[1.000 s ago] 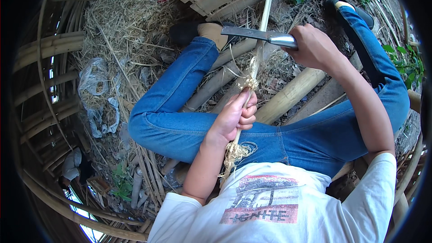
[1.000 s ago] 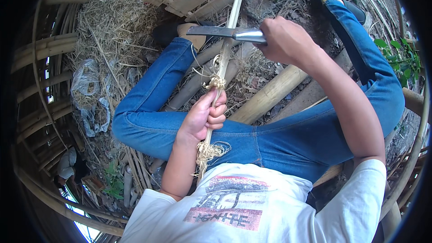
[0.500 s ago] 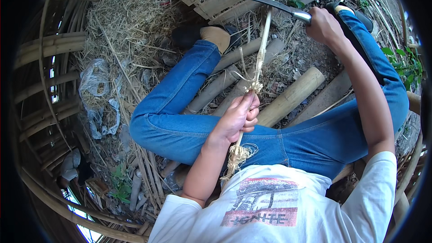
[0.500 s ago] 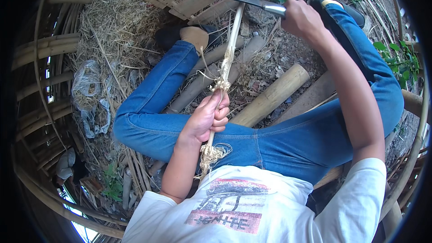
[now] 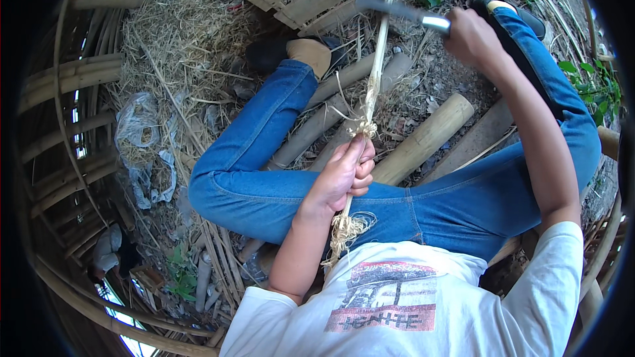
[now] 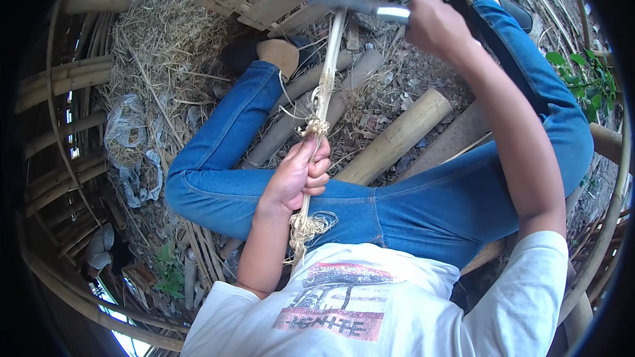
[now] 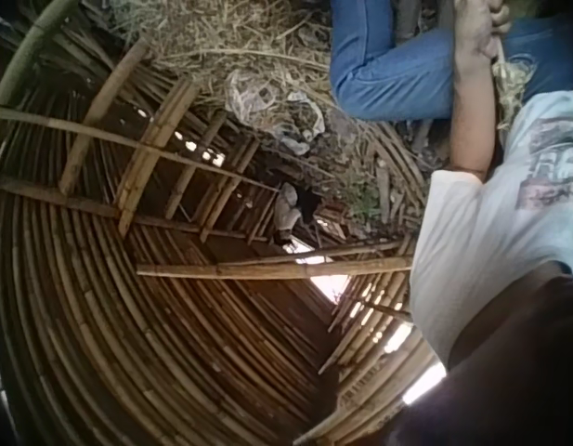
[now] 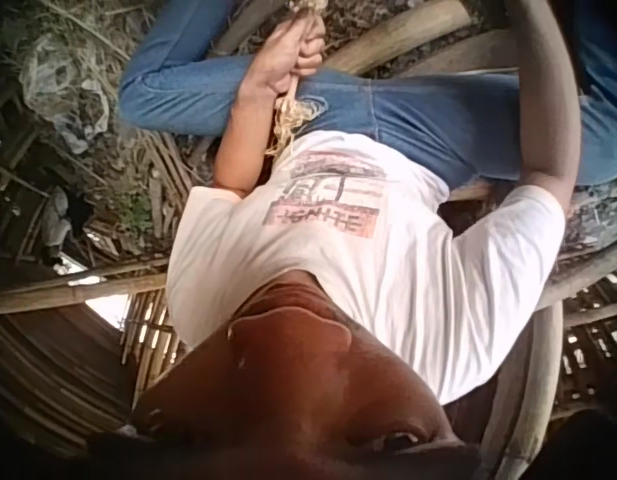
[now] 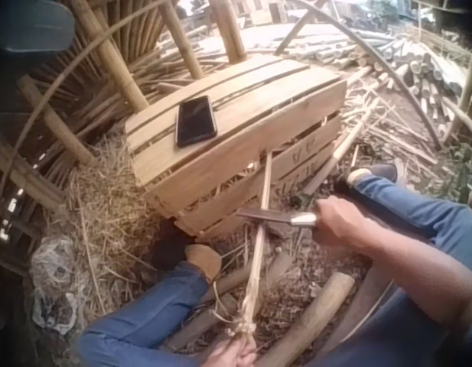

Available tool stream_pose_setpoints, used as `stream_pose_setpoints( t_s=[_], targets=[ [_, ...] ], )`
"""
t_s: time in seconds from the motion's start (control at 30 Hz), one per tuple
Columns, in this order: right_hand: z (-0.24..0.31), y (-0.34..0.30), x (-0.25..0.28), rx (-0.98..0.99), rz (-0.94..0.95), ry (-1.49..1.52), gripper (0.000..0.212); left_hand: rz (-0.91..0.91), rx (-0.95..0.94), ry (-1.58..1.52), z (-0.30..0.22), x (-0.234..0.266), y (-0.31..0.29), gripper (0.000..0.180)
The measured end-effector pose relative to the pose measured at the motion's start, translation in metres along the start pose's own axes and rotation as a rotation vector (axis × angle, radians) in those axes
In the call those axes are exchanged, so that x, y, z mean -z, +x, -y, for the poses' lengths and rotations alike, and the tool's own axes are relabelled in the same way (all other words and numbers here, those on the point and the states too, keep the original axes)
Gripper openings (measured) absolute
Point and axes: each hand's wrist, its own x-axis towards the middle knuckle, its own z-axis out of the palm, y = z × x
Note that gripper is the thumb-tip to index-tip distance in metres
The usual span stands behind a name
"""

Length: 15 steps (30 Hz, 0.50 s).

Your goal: The person shaves a thin strip of wood using a knife. They hold the wood strip in one hand and repeatedly draw the knife blade along its surface to remove thin shavings.

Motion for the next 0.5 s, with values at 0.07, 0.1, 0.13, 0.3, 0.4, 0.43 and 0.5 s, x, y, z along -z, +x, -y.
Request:
stream_pose_setpoints(
  t_s=[0.07,0.1,0.13,0.3,0.4,0.43,0.5],
  targets=[
    [-0.011,0.01,0.003,-0.045,-0.029,-0.025,0.017,0.047,-0.012,0.0,-0.001,-0.003,0.003,0.037],
    [-0.007,0.007,0.002,-0.022,-0.028,0.015,0.016,0.051,-0.005,-0.011,0.001,0.001,0.003,0.037],
    [-0.004,0.003,0.001,0.0,-0.026,0.054,0.016,0.046,-0.009,-0.014,0.001,0.002,0.002,0.037],
    [-0.002,-0.005,-0.001,0.096,0.048,-0.055,0.018,0.057,-0.024,-0.017,0.0,0.001,0.002,0.037],
    [-0.007,0.003,-0.001,-0.016,-0.014,-0.023,0.021,0.032,-0.006,-0.002,0.0,-0.002,0.0,0.037],
    [0.0,0.0,0.002,-0.019,0.052,0.044,0.021,0.03,-0.008,-0.004,-0.001,0.0,0.0,0.037],
    [0.002,-0.004,-0.002,0.0,0.068,0.086,0.02,0.044,-0.011,-0.022,0.001,0.003,-0.001,0.037]
  ],
)
